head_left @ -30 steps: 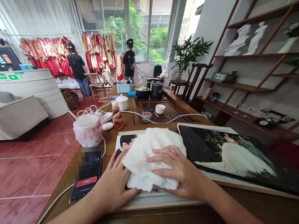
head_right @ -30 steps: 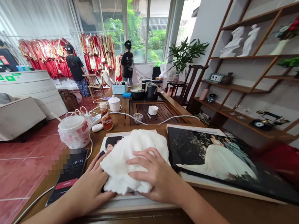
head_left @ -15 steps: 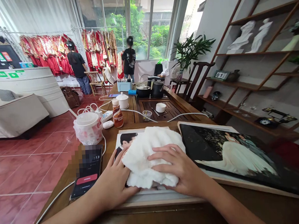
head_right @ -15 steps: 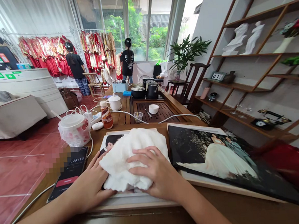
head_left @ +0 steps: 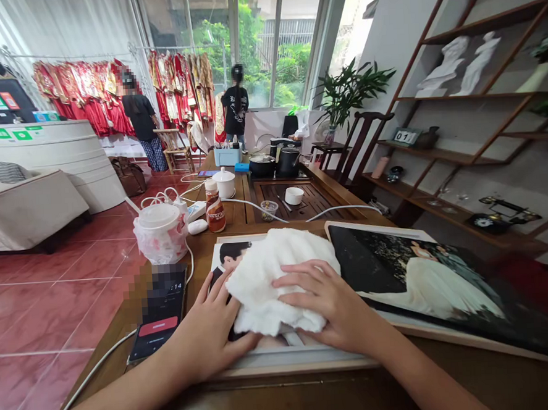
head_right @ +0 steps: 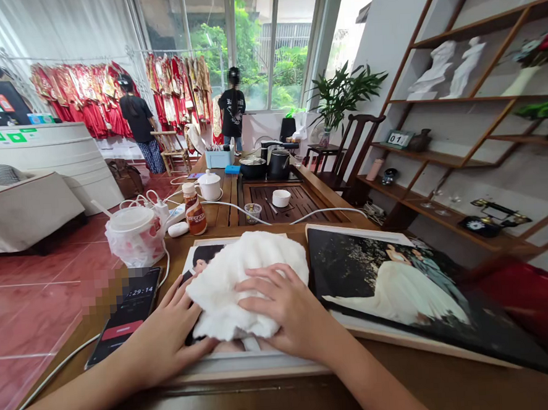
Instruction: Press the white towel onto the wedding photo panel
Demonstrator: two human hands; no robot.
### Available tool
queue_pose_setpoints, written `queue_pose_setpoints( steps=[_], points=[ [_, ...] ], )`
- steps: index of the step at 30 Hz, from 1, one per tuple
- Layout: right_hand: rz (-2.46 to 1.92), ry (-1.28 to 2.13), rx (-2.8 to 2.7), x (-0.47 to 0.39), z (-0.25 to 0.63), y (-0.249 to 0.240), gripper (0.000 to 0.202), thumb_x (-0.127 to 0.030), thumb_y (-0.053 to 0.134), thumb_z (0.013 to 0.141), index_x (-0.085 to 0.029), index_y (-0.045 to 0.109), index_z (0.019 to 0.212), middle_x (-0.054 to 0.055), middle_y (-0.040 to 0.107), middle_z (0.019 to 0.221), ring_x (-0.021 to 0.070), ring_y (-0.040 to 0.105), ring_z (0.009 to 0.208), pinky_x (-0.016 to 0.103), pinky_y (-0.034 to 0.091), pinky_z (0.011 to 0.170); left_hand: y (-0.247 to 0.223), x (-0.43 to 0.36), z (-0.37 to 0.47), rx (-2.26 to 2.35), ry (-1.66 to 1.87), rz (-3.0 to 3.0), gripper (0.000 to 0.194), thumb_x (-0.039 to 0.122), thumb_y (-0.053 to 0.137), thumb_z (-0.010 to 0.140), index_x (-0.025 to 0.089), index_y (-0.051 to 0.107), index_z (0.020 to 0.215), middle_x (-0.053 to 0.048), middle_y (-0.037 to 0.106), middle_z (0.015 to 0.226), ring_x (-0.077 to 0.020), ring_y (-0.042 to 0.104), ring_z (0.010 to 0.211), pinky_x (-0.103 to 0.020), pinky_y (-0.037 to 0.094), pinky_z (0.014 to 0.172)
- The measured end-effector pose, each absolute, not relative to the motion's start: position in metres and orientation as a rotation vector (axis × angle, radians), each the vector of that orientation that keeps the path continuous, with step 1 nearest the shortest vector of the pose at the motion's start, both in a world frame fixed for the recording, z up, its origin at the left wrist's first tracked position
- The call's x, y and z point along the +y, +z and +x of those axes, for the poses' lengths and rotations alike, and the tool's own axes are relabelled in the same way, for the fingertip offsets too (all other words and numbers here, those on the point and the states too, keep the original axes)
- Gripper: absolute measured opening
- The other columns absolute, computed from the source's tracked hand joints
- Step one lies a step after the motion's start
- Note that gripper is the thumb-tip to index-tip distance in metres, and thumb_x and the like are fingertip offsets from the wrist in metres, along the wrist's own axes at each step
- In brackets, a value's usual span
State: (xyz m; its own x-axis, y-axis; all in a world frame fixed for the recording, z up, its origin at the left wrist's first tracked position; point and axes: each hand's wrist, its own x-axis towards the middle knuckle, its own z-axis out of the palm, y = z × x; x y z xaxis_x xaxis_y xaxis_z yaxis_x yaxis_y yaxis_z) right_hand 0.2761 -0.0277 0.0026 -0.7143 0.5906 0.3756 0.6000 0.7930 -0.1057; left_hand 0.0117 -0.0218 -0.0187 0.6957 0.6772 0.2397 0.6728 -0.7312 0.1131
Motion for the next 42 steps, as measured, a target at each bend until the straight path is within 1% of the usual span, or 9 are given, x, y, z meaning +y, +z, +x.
queue_pose_setpoints(
  steps=[3, 5, 11, 18, 25, 32, 36, 38, 42],
  points=[
    [-0.980, -0.069, -2.533, -0.024, 0.279, 0.001, 0.024, -0.033, 0.062, 0.088, -0.024, 0.062, 0.110, 0.006, 0.061, 0.130, 0.0280, 0.045, 0.129, 0.047, 0.032, 0.102, -0.015, -0.023, 0.014, 1.185, 0.424, 2.844, 0.067, 0.052, 0.047, 0.097, 0.018, 0.030, 0.152, -0.012, 0.024, 0.159, -0.0346, 0.024, 0.143, -0.055, 0.020, 0.116],
    [-0.974, -0.060, -2.516, -0.026, 0.277, 0.002, 0.024, -0.036, 0.063, 0.087, -0.024, 0.062, 0.108, 0.006, 0.062, 0.130, 0.0292, 0.044, 0.129, 0.048, 0.031, 0.102, -0.013, -0.024, 0.014, 1.175, 0.444, 2.844, 0.068, 0.052, 0.048, 0.096, 0.019, 0.029, 0.153, -0.012, 0.023, 0.159, -0.0349, 0.023, 0.144, -0.055, 0.021, 0.116],
    [-0.909, 0.027, -2.593, -0.032, 0.274, 0.006, 0.027, -0.031, 0.066, 0.083, -0.026, 0.062, 0.109, 0.002, 0.060, 0.132, 0.0264, 0.043, 0.131, 0.043, 0.034, 0.103, -0.017, -0.022, 0.011, 1.130, 0.445, 2.895, 0.072, 0.049, 0.057, 0.091, 0.019, 0.031, 0.152, -0.012, 0.032, 0.155, -0.0353, 0.023, 0.144, -0.057, 0.021, 0.116],
    [-1.000, -0.069, -2.500, -0.022, 0.284, 0.005, 0.024, -0.030, 0.066, 0.084, -0.024, 0.063, 0.107, 0.006, 0.063, 0.128, 0.0294, 0.047, 0.127, 0.047, 0.035, 0.100, -0.016, -0.024, 0.013, 1.176, 0.503, 2.860, 0.066, 0.056, 0.048, 0.095, 0.017, 0.037, 0.148, -0.014, 0.031, 0.156, -0.0344, 0.024, 0.144, -0.055, 0.023, 0.116],
    [-0.875, 0.091, -2.580, -0.030, 0.274, 0.015, 0.022, -0.032, 0.065, 0.084, -0.027, 0.063, 0.106, 0.003, 0.064, 0.127, 0.0258, 0.047, 0.128, 0.043, 0.034, 0.100, -0.011, -0.023, 0.009, 1.121, 0.422, 2.907, 0.075, 0.049, 0.060, 0.088, 0.018, 0.033, 0.151, -0.013, 0.029, 0.157, -0.0372, 0.020, 0.145, -0.059, 0.019, 0.115],
    [-0.977, -0.028, -2.511, -0.026, 0.280, 0.011, 0.022, -0.033, 0.066, 0.083, -0.025, 0.064, 0.103, 0.006, 0.064, 0.126, 0.0286, 0.048, 0.126, 0.046, 0.034, 0.100, -0.007, -0.025, 0.014, 1.161, 0.495, 2.848, 0.068, 0.052, 0.049, 0.096, 0.022, 0.028, 0.153, -0.010, 0.028, 0.157, -0.0332, 0.025, 0.144, -0.054, 0.021, 0.116],
    [-0.885, 0.085, -2.560, -0.030, 0.275, 0.012, 0.022, -0.034, 0.064, 0.085, -0.027, 0.063, 0.106, 0.004, 0.063, 0.128, 0.0279, 0.047, 0.128, 0.046, 0.032, 0.102, -0.012, -0.021, 0.010, 1.126, 0.417, 2.890, 0.074, 0.048, 0.059, 0.088, 0.021, 0.031, 0.152, -0.011, 0.030, 0.157, -0.0353, 0.020, 0.145, -0.057, 0.019, 0.116],
    [-0.858, 0.126, -2.573, -0.030, 0.274, 0.012, 0.023, -0.033, 0.063, 0.086, -0.027, 0.063, 0.108, 0.004, 0.063, 0.128, 0.0267, 0.047, 0.129, 0.045, 0.032, 0.102, -0.015, -0.019, 0.009, 1.119, 0.374, 2.910, 0.080, 0.045, 0.064, 0.084, 0.020, 0.031, 0.152, -0.011, 0.026, 0.158, -0.0361, 0.017, 0.145, -0.057, 0.018, 0.116],
    [-0.923, 0.126, -2.545, -0.028, 0.276, 0.008, 0.024, -0.034, 0.066, 0.083, -0.025, 0.063, 0.106, 0.005, 0.063, 0.127, 0.0277, 0.047, 0.128, 0.046, 0.032, 0.102, -0.017, -0.021, 0.011, 1.164, 0.408, 2.898, 0.075, 0.052, 0.053, 0.092, 0.018, 0.027, 0.154, -0.011, 0.023, 0.159, -0.0339, 0.017, 0.146, -0.053, 0.018, 0.117]
  ],
)
